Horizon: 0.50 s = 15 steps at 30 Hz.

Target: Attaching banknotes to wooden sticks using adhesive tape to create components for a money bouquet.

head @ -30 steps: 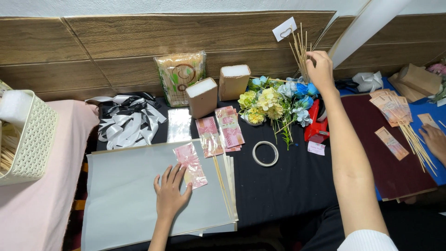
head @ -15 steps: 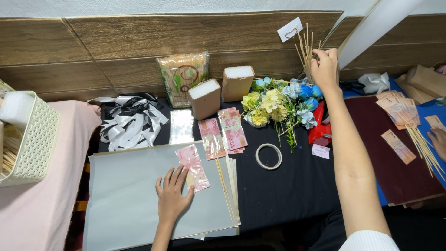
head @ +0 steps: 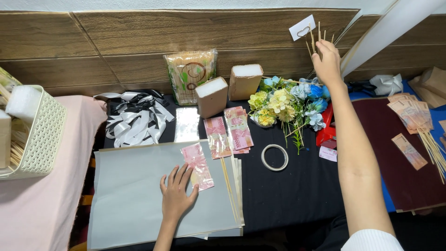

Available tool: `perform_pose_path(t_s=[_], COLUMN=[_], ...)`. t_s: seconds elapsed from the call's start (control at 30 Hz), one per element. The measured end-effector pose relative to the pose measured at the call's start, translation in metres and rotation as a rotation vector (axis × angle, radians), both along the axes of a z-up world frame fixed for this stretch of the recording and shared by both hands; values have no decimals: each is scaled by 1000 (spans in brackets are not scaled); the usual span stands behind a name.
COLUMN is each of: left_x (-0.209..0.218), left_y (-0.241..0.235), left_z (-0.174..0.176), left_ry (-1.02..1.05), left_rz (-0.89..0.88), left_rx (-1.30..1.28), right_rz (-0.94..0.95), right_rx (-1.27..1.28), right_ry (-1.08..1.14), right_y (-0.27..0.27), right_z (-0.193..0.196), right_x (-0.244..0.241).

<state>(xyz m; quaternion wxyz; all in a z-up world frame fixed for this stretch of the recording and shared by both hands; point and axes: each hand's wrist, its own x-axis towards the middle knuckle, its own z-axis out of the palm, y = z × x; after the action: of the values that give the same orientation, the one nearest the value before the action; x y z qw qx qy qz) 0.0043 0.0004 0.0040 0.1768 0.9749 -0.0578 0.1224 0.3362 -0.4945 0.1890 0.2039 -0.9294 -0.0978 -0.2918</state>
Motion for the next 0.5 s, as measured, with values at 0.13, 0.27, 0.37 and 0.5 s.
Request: perform_pose_path(t_s=[0.13, 0.27, 0.37, 0.5], left_x=[0, -1, 0, -1], left_y=[1, 1, 1, 2], left_z=[-7, -7, -9, -9], left_ry=[11, -5, -24, -22], left_rz=[6, 3, 3, 8], left_rx=[7, 15, 25, 19], right_rz=[44, 159, 267, 393], right_rx=[1, -54, -96, -97], right_ry=[-51, -213, -389, -531], right_y=[7, 18, 41, 70], right_z=[31, 84, 137, 188], right_x=[-13, -34, -69, -125])
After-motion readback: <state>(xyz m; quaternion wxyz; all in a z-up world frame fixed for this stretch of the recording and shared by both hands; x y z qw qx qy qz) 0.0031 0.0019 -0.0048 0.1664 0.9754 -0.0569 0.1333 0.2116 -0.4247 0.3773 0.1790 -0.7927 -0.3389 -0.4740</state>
